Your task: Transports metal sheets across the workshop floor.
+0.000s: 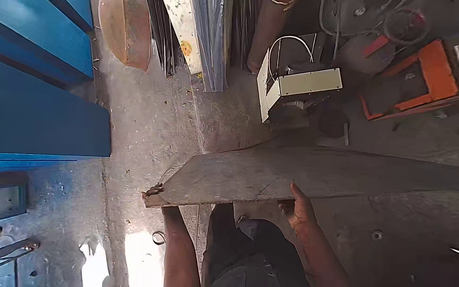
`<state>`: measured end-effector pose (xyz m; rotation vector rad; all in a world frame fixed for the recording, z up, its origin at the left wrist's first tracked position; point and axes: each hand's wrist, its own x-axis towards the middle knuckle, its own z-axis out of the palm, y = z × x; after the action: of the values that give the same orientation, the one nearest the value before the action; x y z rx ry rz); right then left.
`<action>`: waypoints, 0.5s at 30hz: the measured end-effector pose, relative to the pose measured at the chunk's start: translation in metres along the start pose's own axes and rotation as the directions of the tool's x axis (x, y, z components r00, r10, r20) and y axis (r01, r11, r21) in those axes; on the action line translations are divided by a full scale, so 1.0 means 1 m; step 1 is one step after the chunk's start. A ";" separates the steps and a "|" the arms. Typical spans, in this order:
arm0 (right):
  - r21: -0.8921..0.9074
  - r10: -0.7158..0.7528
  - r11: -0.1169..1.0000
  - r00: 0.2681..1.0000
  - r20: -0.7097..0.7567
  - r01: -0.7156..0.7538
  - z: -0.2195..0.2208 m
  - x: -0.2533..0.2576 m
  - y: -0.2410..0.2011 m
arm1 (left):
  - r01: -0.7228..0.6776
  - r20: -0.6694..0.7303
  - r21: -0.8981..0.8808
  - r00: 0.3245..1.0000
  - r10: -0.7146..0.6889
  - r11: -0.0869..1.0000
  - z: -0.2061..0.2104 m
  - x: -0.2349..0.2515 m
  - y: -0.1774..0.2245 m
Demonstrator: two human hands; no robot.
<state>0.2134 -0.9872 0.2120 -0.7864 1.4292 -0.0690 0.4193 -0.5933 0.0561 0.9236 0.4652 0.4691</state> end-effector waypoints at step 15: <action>-0.242 0.268 0.935 0.963 0.001 -0.260 -0.043 -0.007 -0.022 | -0.006 -0.178 0.258 0.983 0.054 0.966 -0.093 -0.083 0.041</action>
<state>0.1827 -1.0194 0.2315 -0.7796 1.5163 0.3293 0.2921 -0.5599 0.0572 1.1437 0.6930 0.5325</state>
